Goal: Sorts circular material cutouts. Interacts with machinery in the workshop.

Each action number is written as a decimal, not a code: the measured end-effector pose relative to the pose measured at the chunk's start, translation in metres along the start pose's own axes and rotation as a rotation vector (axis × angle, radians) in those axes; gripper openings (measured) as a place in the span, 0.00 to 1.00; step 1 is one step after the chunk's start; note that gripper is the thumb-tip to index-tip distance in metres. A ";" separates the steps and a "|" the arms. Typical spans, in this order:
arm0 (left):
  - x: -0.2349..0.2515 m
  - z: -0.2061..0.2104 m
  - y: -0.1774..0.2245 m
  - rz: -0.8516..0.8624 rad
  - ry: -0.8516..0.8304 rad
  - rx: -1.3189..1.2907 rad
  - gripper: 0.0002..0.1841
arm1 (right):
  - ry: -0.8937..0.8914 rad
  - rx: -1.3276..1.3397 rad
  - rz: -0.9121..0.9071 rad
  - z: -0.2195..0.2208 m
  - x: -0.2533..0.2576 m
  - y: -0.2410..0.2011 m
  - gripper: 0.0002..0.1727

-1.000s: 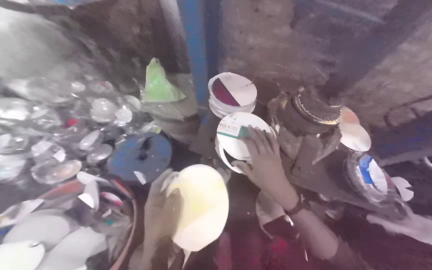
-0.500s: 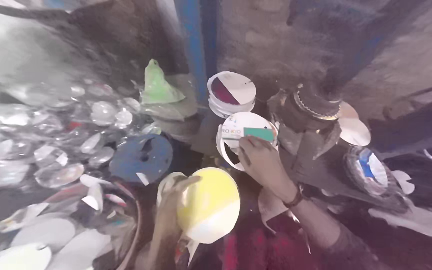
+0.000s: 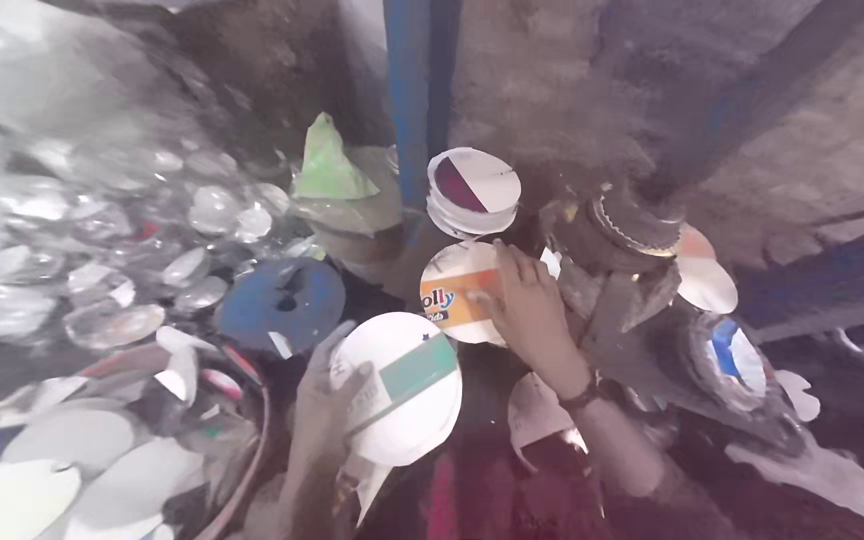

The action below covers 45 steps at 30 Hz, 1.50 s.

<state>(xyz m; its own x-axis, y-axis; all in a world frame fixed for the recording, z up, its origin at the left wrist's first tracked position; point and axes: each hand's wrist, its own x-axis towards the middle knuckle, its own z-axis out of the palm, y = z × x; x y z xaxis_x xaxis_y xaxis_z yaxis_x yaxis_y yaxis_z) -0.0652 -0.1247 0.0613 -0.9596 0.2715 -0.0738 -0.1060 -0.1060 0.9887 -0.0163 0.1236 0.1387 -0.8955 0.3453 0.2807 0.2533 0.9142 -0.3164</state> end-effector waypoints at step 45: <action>-0.080 0.085 -0.019 -0.067 -0.557 -0.126 0.22 | 0.768 0.511 0.043 -0.060 -0.135 0.078 0.33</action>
<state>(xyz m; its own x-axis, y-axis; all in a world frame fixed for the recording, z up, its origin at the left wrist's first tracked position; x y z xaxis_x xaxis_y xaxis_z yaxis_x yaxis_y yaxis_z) 0.0356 -0.0631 0.0591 -0.6715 0.7406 -0.0219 -0.2243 -0.1750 0.9587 0.1468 0.1614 0.1305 -0.3542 0.5899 0.7256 -0.0755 0.7554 -0.6509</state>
